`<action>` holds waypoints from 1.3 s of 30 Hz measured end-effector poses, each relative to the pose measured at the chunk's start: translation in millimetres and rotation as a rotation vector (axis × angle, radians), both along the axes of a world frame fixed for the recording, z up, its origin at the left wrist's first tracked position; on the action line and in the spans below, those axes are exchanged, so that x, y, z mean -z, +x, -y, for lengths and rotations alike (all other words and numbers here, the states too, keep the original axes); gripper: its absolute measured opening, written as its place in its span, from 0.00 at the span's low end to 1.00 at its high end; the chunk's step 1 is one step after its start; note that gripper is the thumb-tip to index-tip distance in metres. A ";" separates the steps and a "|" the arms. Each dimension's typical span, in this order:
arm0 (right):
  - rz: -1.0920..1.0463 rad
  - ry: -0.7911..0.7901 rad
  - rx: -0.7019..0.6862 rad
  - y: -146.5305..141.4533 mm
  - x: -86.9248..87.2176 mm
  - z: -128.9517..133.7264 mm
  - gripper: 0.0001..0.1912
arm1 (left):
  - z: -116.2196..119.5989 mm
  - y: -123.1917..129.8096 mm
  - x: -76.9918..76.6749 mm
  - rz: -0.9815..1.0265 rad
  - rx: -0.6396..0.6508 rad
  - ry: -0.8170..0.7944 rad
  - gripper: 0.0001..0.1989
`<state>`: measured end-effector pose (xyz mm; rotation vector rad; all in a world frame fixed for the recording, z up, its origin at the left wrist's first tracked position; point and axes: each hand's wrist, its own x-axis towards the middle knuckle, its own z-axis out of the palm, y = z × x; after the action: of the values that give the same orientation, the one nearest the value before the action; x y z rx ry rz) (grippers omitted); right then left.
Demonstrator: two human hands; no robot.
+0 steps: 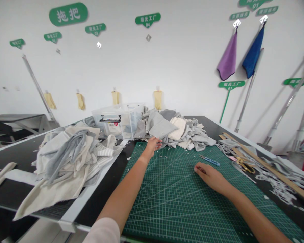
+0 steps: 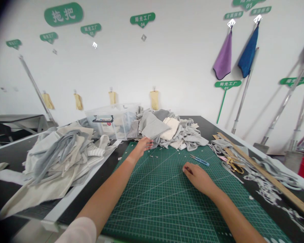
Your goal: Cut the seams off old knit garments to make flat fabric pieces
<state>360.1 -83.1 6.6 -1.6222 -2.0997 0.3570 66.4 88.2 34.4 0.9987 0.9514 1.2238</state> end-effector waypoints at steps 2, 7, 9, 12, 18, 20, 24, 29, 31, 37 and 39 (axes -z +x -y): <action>0.005 -0.001 0.002 -0.5 -0.3 0.7 0.17 | -0.6 0.2 1.0 -0.015 -0.004 -0.003 0.15; 0.010 -0.001 0.011 1.0 1.8 -0.5 0.17 | -2.2 1.2 5.5 -0.102 -0.074 -0.069 0.17; 0.013 -0.004 0.009 2.1 3.2 -1.6 0.17 | -2.8 0.7 8.1 -0.125 -0.098 -0.093 0.18; 0.019 -0.010 0.005 2.9 4.2 -2.2 0.17 | -3.6 -1.0 11.3 -0.140 -0.125 -0.114 0.19; 0.009 -0.004 0.001 1.8 2.4 -0.8 0.16 | -3.8 -1.2 10.8 -0.134 -0.121 -0.106 0.19; 0.005 -0.008 0.000 1.3 1.3 -0.6 0.16 | -3.6 0.0 9.1 -0.123 -0.102 -0.088 0.19; -0.002 -0.012 0.002 0.5 -0.5 0.1 0.17 | -2.7 0.4 6.8 -0.099 -0.053 -0.058 0.18; 0.003 -0.016 0.006 0.8 0.4 -0.6 0.17 | 0.2 -2.8 8.6 -0.089 0.032 -0.025 0.15; 0.003 -0.015 0.002 1.5 1.7 -1.5 0.17 | 0.5 -3.2 9.5 -0.093 0.034 -0.023 0.16; -0.001 0.004 -0.006 2.6 4.3 -2.4 0.16 | -2.7 -0.7 9.7 -0.073 -0.004 -0.024 0.16; -0.003 0.003 -0.003 2.5 4.3 -2.1 0.16 | -3.5 -0.1 8.7 -0.064 -0.018 -0.007 0.15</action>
<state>362.6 -80.9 2.3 -1.6162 -2.0995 0.3561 66.3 91.7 25.7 1.0316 1.0157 1.2086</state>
